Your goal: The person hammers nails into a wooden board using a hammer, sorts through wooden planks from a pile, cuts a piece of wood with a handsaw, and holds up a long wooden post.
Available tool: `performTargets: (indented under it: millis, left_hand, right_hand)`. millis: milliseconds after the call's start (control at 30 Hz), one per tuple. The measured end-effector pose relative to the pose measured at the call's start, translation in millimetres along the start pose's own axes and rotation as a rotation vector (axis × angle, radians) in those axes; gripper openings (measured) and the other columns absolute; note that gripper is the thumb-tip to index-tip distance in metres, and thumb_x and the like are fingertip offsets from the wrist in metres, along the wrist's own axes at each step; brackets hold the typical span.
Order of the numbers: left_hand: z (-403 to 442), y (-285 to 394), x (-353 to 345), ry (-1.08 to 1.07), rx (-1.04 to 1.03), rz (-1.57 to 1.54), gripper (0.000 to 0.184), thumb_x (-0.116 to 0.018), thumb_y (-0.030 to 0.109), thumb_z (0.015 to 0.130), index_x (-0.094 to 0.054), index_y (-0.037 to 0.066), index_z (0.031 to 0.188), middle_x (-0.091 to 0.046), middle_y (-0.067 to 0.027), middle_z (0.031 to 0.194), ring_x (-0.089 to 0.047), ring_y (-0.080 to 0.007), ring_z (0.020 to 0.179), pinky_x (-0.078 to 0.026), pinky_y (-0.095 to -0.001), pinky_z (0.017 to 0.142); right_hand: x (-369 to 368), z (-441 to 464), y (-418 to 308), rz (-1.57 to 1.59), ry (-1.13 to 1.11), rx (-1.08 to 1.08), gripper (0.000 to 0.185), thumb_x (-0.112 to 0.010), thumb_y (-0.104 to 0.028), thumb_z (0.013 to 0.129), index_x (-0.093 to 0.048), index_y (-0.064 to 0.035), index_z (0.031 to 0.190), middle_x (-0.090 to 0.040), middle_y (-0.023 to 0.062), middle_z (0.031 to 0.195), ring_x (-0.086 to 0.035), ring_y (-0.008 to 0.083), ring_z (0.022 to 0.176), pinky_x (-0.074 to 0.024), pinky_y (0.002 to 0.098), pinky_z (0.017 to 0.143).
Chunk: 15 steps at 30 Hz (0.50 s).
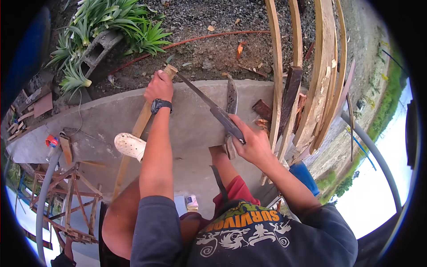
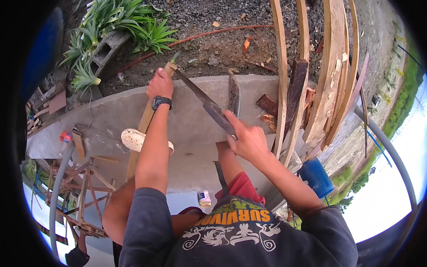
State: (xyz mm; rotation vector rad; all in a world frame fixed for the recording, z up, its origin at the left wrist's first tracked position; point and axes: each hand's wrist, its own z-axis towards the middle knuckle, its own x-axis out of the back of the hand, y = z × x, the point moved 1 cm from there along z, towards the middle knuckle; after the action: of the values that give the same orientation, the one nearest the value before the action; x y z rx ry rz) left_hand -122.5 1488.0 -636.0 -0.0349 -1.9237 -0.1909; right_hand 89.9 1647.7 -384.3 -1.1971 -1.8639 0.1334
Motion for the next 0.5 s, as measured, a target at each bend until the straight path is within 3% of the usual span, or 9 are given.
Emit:
performTargets:
  millis: [167, 233, 400, 500]
  left_hand:
    - [3.8, 3.0, 10.6, -0.043, -0.006, 0.012, 0.047, -0.037, 0.044, 0.105, -0.074, 0.015, 0.101, -0.077, -0.0170, 0.089, -0.074, -0.0430, 0.079, -0.057, -0.0580, 0.068]
    - [0.6, 2.7, 7.6, -0.093, 0.019, -0.047, 0.054, -0.031, 0.047, 0.106, -0.075, 0.016, 0.107, -0.075, -0.0217, 0.091, -0.072, -0.0469, 0.085, -0.056, -0.0601, 0.076]
    - [2.3, 4.2, 8.8, -0.047, 0.042, -0.058, 0.052, -0.033, 0.047, 0.105, -0.075, 0.016, 0.104, -0.075, -0.0213, 0.087, -0.072, -0.0468, 0.081, -0.056, -0.0602, 0.072]
    - [0.2, 2.5, 6.6, -0.022, 0.016, -0.072, 0.052, -0.035, 0.047, 0.105, -0.076, 0.016, 0.102, -0.075, -0.0206, 0.083, -0.072, -0.0466, 0.078, -0.056, -0.0601, 0.070]
  right_hand:
    - [-81.8, 144.1, -22.5, 0.017, 0.023, 0.062, 0.055, -0.068, -0.017, 0.087, -0.056, -0.0151, 0.140, -0.073, 0.0228, 0.095, -0.070, 0.0454, 0.086, -0.0562, 0.0537, 0.077]
    - [-76.1, 116.6, -12.1, 0.027, 0.058, 0.079, 0.059, -0.069, -0.016, 0.085, -0.054, -0.0160, 0.142, -0.074, 0.0208, 0.095, -0.070, 0.0444, 0.085, -0.0568, 0.0537, 0.075]
    - [3.9, -16.0, 8.5, 0.033, 0.060, 0.042, 0.066, -0.069, -0.012, 0.081, -0.057, -0.0189, 0.145, -0.075, 0.0184, 0.097, -0.072, 0.0402, 0.080, -0.0592, 0.0495, 0.072]
    - [-3.3, -8.3, 8.4, 0.047, 0.057, 0.036, 0.064, -0.068, -0.012, 0.082, -0.057, -0.0186, 0.145, -0.075, 0.0189, 0.096, -0.072, 0.0411, 0.081, -0.0589, 0.0499, 0.072]
